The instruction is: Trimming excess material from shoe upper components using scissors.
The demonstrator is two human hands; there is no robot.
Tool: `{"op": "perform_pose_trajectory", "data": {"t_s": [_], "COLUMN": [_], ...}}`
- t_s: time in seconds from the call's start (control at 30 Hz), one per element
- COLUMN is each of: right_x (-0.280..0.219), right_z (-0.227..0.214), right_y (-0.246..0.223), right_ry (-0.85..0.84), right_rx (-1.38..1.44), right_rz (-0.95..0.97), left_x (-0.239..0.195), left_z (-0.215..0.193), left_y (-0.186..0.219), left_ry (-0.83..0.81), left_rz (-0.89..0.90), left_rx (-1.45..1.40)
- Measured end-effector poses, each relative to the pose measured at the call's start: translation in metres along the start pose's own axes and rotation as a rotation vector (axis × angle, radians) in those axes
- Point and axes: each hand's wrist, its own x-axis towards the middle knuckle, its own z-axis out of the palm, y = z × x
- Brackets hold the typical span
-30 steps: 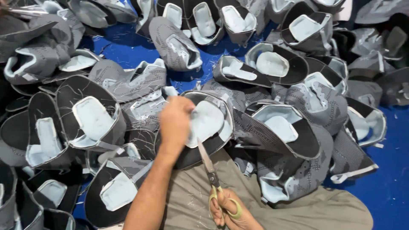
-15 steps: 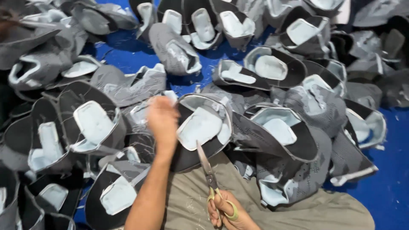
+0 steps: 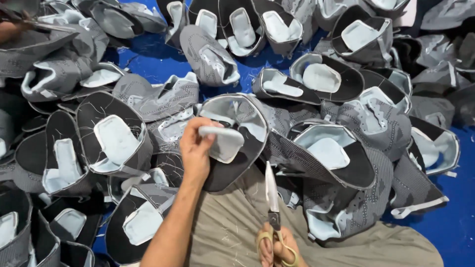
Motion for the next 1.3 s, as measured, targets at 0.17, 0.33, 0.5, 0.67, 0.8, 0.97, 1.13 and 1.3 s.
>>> {"op": "perform_pose_trajectory", "data": {"t_s": [0.17, 0.33, 0.5, 0.67, 0.8, 0.97, 1.13, 1.3], "right_x": [-0.003, 0.020, 0.001, -0.008, 0.006, 0.012, 0.023, 0.018], "right_z": [0.011, 0.030, 0.026, 0.037, 0.056, 0.047, 0.054, 0.052], "right_y": [-0.020, -0.021, -0.027, -0.040, -0.054, -0.055, -0.053, -0.055], "right_ry": [0.054, 0.201, 0.271, 0.058, 0.027, -0.061, 0.013, 0.014], "right_rx": [-0.140, -0.518, -0.352, -0.185, -0.248, -0.281, -0.294, -0.275], "right_rz": [0.122, 0.521, 0.457, 0.347, 0.459, 0.535, 0.609, 0.578], "left_x": [-0.042, -0.077, -0.104, -0.113, -0.108, -0.104, -0.103, -0.102], "left_z": [-0.036, -0.053, -0.042, -0.050, -0.049, -0.047, -0.047, -0.043], "left_y": [0.057, 0.074, 0.056, 0.039, 0.038, 0.034, 0.034, 0.045], "left_ry": [-0.407, -0.516, -0.200, -0.096, -0.004, -0.005, -0.027, -0.048], "left_rz": [0.219, 0.212, 0.254, 0.330, 0.356, 0.366, 0.382, 0.412], "left_rx": [0.107, 0.458, 0.671, 0.759, 0.718, 0.752, 0.776, 0.843]}}
